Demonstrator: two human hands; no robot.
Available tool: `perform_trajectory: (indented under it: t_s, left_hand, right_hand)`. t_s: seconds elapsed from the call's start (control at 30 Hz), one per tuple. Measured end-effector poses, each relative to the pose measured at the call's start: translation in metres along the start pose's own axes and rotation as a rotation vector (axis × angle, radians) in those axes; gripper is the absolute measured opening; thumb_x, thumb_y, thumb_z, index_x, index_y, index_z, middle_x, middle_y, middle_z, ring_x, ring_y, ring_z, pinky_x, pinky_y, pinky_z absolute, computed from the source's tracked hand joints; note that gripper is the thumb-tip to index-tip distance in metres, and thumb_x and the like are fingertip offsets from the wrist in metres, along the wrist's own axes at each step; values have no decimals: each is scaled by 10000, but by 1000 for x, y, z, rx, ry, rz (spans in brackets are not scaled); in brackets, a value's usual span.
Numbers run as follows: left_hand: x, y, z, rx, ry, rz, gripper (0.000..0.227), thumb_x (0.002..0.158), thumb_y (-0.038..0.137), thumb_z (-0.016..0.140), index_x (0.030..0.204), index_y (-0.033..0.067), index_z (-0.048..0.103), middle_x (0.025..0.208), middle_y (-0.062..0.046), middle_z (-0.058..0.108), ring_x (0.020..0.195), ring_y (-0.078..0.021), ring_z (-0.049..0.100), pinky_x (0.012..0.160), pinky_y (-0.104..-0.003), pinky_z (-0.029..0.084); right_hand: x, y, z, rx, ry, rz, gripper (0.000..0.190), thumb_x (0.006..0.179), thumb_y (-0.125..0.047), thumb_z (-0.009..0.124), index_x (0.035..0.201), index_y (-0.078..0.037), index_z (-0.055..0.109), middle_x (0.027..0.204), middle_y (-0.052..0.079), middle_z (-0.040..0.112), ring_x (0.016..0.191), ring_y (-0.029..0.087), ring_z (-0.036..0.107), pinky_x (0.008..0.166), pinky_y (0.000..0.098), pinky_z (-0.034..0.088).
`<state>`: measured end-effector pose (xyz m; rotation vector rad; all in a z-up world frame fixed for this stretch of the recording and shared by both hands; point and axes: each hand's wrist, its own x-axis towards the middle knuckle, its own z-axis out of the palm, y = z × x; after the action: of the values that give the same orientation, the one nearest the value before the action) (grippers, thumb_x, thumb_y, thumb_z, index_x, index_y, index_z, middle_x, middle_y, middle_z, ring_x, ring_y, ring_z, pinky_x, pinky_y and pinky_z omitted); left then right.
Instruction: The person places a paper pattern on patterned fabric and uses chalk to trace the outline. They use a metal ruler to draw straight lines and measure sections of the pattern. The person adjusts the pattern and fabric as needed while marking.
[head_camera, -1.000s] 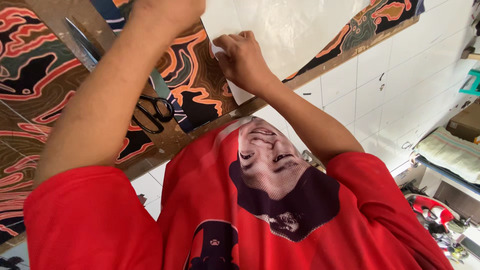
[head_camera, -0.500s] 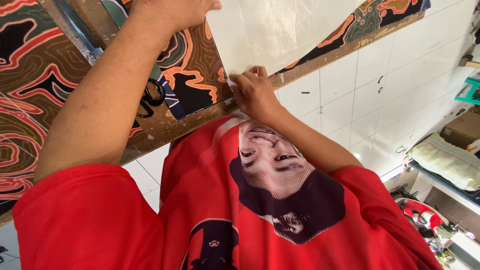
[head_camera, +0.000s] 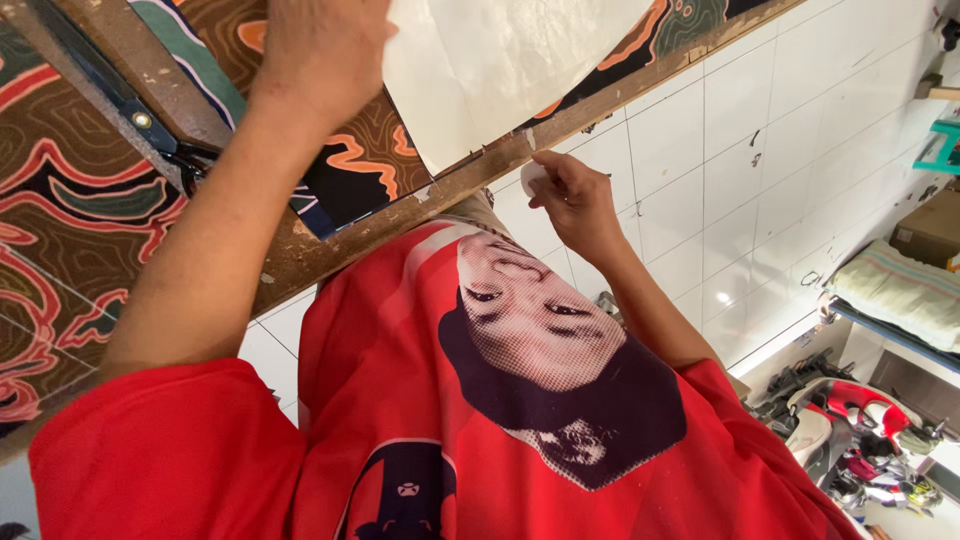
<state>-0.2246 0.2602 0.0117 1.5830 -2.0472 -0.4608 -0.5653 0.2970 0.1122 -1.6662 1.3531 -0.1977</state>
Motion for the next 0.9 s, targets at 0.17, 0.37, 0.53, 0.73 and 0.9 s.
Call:
perform_trajectory:
  t_s: [0.17,0.37,0.53,0.73,0.9]
  left_hand:
    - [-46,63,-2,14,47,20,388,969,169,774,1281,-28,654,1484,-209,496,1489,-416,413,1259,-597,286]
    - [-81,106,9,-12,51,-162,356,1037,248,777,1292,20,678,1581,-167,487,1510,-414,369,1253,-629,259]
    - [-91,124,22,33,79,-277,329,1050,261,764,1329,95,711,1605,-89,499,1525,-393,354,1250,-630,252]
    - [-93,136,39,103,109,-382,262,1076,221,741,1315,113,738,1632,-55,519,1555,-373,330,1287,-604,203]
    - [-96,150,52,68,187,-464,261,1067,121,685,1320,79,733,1641,-72,525,1591,-366,304,1318,-592,184]
  right_hand:
    - [6,21,-19,-88,-31,-162,310,1004,63,653,1300,-10,598,1021,138,668,874,181,737,764,290,624]
    - [13,60,-61,-164,-14,-264,291,980,73,705,1253,10,626,1022,143,706,853,201,720,790,306,591]
    - [27,78,-86,-5,-118,-284,229,1021,66,665,1236,13,604,1061,142,684,916,186,746,790,270,606]
    - [54,69,-105,-157,-228,-584,252,980,96,671,1215,25,615,1041,171,632,867,239,692,705,307,547]
    - [82,57,-105,-223,-303,-731,208,1017,67,675,1195,-2,592,1034,147,644,897,254,693,721,340,542]
